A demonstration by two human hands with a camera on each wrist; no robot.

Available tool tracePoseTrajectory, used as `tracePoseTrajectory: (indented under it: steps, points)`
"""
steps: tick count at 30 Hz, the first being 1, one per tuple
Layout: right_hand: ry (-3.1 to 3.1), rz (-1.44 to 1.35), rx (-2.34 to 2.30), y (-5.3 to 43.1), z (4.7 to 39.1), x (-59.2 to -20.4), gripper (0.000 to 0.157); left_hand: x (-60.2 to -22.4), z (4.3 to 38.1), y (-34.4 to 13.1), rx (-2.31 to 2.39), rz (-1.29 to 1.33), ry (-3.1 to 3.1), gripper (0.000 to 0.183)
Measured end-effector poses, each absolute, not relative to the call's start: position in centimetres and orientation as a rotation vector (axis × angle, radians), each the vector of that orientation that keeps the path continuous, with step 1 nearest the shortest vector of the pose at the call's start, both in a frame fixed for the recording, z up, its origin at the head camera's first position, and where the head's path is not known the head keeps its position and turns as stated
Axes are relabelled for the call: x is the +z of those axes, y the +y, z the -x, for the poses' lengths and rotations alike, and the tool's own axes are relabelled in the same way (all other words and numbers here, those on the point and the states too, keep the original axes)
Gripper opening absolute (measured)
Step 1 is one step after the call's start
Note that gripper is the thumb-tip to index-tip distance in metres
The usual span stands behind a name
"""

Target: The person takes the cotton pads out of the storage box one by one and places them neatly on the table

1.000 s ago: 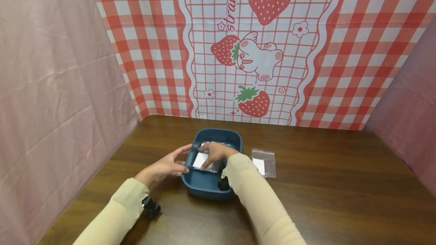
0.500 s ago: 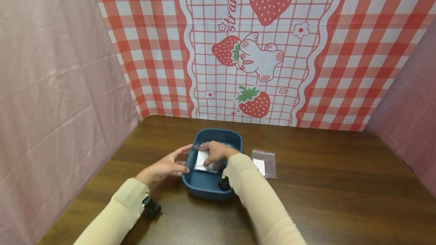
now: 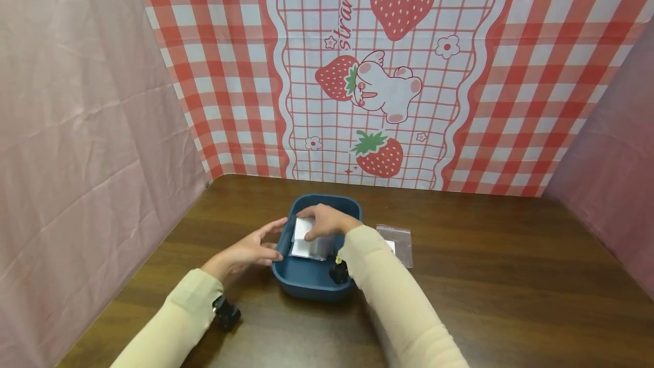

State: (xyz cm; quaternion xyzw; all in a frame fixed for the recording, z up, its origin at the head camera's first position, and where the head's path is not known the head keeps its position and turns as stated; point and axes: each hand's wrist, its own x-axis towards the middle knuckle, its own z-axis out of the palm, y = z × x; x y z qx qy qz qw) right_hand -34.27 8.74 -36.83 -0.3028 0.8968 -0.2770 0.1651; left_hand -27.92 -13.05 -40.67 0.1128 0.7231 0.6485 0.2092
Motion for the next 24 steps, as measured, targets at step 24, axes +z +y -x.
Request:
tracePoseTrajectory:
  steps: [24]
  points:
    - [2.565, 1.079, -0.855, 10.9, 31.1, -34.2, 0.065, -40.8, 27.9, -13.0, 1.812, -0.314, 2.007, 0.085]
